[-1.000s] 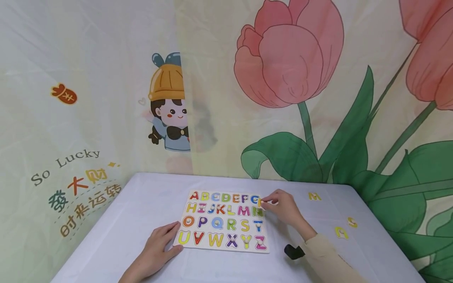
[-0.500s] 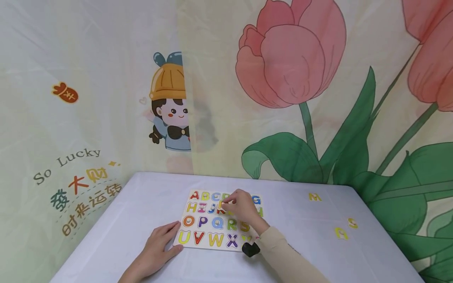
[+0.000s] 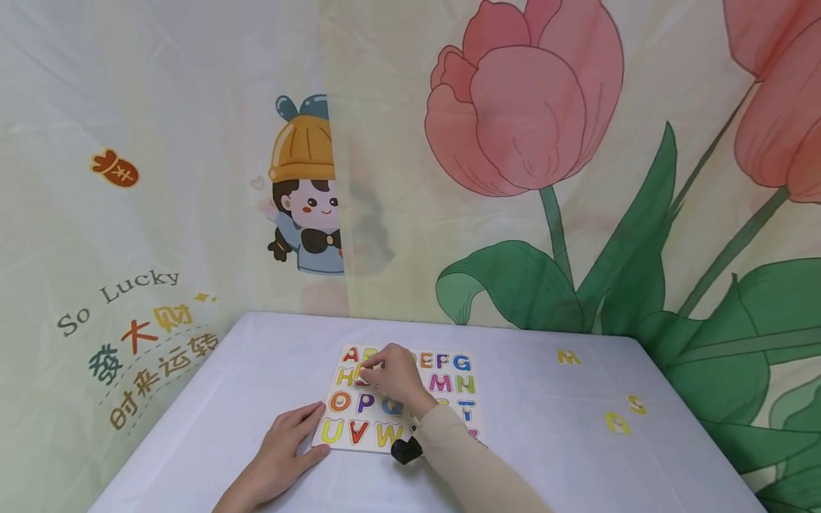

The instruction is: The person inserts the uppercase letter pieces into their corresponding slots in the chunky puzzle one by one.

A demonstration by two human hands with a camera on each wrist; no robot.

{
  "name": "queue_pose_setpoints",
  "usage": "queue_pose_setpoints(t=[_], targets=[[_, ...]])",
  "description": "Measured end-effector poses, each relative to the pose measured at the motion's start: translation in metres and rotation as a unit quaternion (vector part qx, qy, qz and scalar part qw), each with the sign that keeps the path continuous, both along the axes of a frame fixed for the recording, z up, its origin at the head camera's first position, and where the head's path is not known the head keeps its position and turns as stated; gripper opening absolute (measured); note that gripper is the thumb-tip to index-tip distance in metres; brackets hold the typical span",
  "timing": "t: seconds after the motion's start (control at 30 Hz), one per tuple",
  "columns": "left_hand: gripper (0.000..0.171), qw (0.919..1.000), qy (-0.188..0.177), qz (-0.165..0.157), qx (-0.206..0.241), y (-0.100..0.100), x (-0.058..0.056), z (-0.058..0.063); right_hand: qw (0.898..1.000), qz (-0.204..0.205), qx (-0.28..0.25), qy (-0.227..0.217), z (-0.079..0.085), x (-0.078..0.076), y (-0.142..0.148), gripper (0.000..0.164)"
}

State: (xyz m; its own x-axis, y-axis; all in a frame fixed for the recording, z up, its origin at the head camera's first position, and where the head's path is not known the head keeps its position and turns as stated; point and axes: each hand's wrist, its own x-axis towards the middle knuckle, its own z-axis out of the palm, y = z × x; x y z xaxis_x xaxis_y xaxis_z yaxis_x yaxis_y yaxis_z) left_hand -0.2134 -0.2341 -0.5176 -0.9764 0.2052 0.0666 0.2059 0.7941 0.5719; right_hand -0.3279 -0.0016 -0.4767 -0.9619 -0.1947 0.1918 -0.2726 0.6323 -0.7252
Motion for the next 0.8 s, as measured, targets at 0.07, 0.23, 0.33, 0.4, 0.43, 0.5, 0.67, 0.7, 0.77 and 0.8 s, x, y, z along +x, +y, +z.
queue_pose_setpoints(t=[0.07,0.23,0.33,0.4,0.43,0.5,0.67,0.7,0.77,0.8], targets=[[0.078,1.0000,0.003,-0.003,0.002,-0.001,0.000,-0.001,1.000,0.000,0.003,0.001,-0.002,-0.001,-0.008,0.006],[0.077,1.0000,0.005,-0.005,0.004,-0.001,-0.001,-0.001,1.000,0.000,-0.002,-0.014,-0.004,-0.003,-0.023,0.006],[0.077,1.0000,0.005,-0.003,0.005,-0.001,0.000,0.000,1.000,-0.003,-0.008,-0.022,-0.007,-0.003,-0.029,0.006],[0.077,1.0000,0.006,-0.004,0.005,-0.001,0.000,0.000,1.000,-0.011,0.002,-0.017,-0.010,-0.003,-0.032,0.006],[0.077,1.0000,0.006,-0.004,0.005,-0.001,0.000,0.000,1.000,-0.016,0.009,-0.012,-0.011,-0.003,-0.033,0.005],[0.077,1.0000,0.006,-0.004,0.004,0.000,0.000,0.000,0.999,-0.029,0.022,-0.002,-0.014,-0.003,-0.035,0.005],[0.077,1.0000,0.003,-0.003,0.002,0.000,0.002,0.003,0.998,-0.049,0.030,0.005,-0.017,-0.002,-0.040,0.005],[0.077,1.0000,0.004,-0.005,0.002,0.000,0.002,0.003,0.998,-0.052,0.029,0.005,-0.018,-0.002,-0.040,0.005],[0.078,1.0000,0.005,-0.005,0.002,0.000,0.002,0.004,0.998,-0.056,0.026,0.005,-0.019,-0.002,-0.041,0.005],[0.078,1.0000,0.006,-0.006,0.002,-0.001,0.002,0.004,0.998,-0.058,0.023,0.004,-0.019,-0.002,-0.042,0.005]])
